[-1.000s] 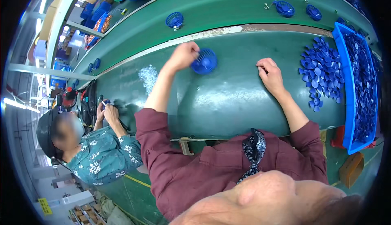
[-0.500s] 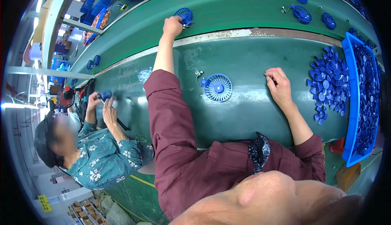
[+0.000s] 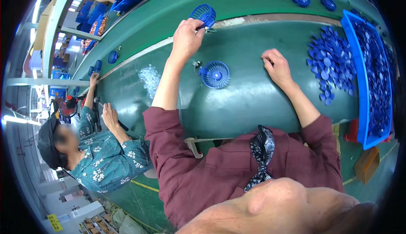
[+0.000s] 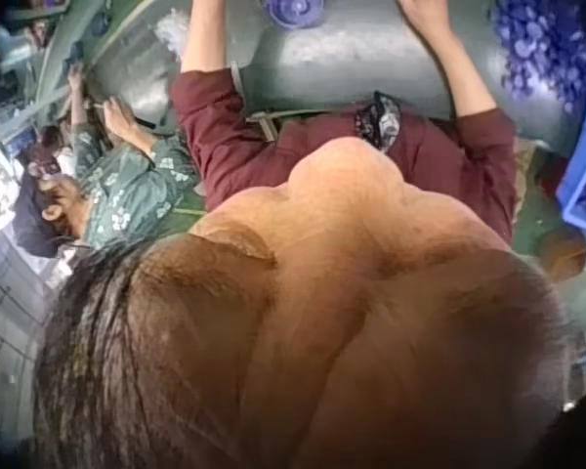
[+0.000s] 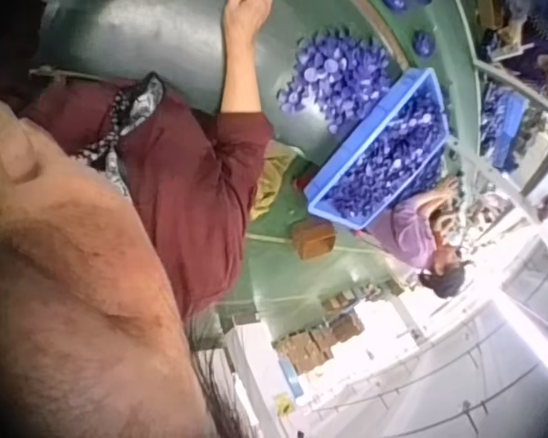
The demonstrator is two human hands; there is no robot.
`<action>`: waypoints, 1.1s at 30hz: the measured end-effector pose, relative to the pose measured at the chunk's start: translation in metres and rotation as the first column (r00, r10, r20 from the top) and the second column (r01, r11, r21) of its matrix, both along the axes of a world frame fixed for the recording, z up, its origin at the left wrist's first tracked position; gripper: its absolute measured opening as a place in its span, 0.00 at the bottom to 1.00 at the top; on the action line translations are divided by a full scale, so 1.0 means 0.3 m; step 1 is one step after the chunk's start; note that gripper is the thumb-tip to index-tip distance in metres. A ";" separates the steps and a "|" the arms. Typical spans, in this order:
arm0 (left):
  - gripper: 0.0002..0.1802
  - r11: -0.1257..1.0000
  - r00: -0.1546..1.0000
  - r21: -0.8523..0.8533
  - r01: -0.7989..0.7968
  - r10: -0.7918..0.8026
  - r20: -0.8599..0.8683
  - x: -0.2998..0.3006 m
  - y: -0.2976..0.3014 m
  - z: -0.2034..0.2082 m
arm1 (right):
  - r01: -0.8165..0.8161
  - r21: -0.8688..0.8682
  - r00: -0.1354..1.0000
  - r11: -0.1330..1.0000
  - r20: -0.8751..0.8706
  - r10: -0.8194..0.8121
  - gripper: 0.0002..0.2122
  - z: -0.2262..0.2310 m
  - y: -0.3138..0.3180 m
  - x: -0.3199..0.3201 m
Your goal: Assembling small blue plastic fans by hand on a production line.
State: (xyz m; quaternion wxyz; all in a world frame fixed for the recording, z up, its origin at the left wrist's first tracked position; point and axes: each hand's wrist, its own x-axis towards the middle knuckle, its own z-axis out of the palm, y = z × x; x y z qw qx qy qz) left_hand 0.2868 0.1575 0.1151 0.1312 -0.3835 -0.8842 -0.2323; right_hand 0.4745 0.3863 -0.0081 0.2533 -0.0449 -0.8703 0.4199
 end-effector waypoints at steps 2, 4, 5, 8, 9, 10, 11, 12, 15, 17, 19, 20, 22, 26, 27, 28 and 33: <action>0.09 0.995 0.996 0.021 0.093 -0.093 0.001 0.128 0.045 0.032 | 0.005 0.005 0.999 1.000 -0.049 -0.005 0.04 -0.013 0.008 -0.009; 0.10 0.986 0.986 0.025 0.162 -0.163 0.034 0.224 0.070 0.011 | -0.002 0.037 0.998 0.999 -0.070 0.004 0.03 -0.018 0.012 -0.026; 0.08 0.975 0.975 -0.019 0.222 -0.222 -0.005 0.277 0.089 -0.017 | -0.002 0.052 0.997 0.999 -0.072 0.006 0.04 -0.021 0.016 -0.021; 0.08 0.903 0.934 -0.239 0.357 -0.352 0.063 0.397 0.115 -0.113 | 0.015 -0.090 0.999 0.996 -0.032 -0.018 0.06 -0.005 0.045 -0.015; 0.08 0.884 0.930 -0.291 0.365 -0.359 0.078 0.411 0.102 -0.161 | 0.012 -0.148 0.999 0.989 0.033 -0.007 0.06 0.010 0.062 -0.009; 0.08 0.864 0.928 -0.341 0.370 -0.359 0.096 0.430 0.090 -0.187 | 0.008 -0.206 0.995 0.979 0.098 0.012 0.07 0.040 0.073 0.008; 0.10 0.877 0.932 -0.317 0.361 -0.352 0.087 0.442 0.070 -0.205 | -0.006 -0.186 0.991 0.983 0.132 0.031 0.08 0.075 0.083 0.037; 0.11 0.900 0.928 -0.227 0.373 -0.363 0.086 0.454 0.059 -0.210 | -0.002 -0.190 0.990 0.982 0.141 0.030 0.08 0.098 0.090 0.076; 0.13 0.924 0.923 -0.017 0.383 -0.382 0.055 0.475 0.035 -0.207 | -0.092 -0.039 0.976 0.995 0.196 0.098 0.09 0.163 0.062 0.198; 0.13 0.964 0.961 0.062 0.260 -0.264 0.081 0.480 0.018 -0.208 | -0.131 0.081 0.980 0.988 0.159 0.117 0.10 0.164 0.003 0.236; 0.12 0.964 0.958 0.050 0.260 -0.265 0.112 0.481 0.029 -0.235 | -0.133 0.133 0.989 0.982 -0.039 0.140 0.12 0.140 -0.068 0.241; 0.12 0.963 0.962 0.057 0.265 -0.268 0.060 0.490 0.040 -0.240 | -0.140 0.119 0.981 0.983 -0.120 0.155 0.12 0.141 -0.105 0.240; 0.11 0.968 0.969 0.058 0.245 -0.246 -0.004 0.488 0.049 -0.267 | -0.182 0.080 0.979 0.980 -0.074 0.188 0.12 0.130 -0.157 0.220; 0.10 0.968 0.969 0.102 0.231 -0.219 -0.113 0.483 0.049 -0.327 | -0.179 0.085 0.982 0.980 -0.038 0.183 0.13 0.063 -0.190 0.186; 0.10 0.969 0.965 0.093 0.228 -0.213 -0.153 0.486 0.049 -0.335 | -0.192 0.062 0.980 0.979 -0.048 0.195 0.13 0.054 -0.188 0.185; 0.10 0.971 0.959 0.084 0.226 -0.207 -0.193 0.486 0.049 -0.340 | -0.203 0.040 0.977 0.978 -0.059 0.206 0.14 0.047 -0.185 0.185; 0.09 0.960 0.960 0.126 0.249 -0.227 -0.166 0.466 0.048 -0.348 | -0.281 -0.083 0.959 0.956 -0.003 0.282 0.14 0.047 -0.164 0.185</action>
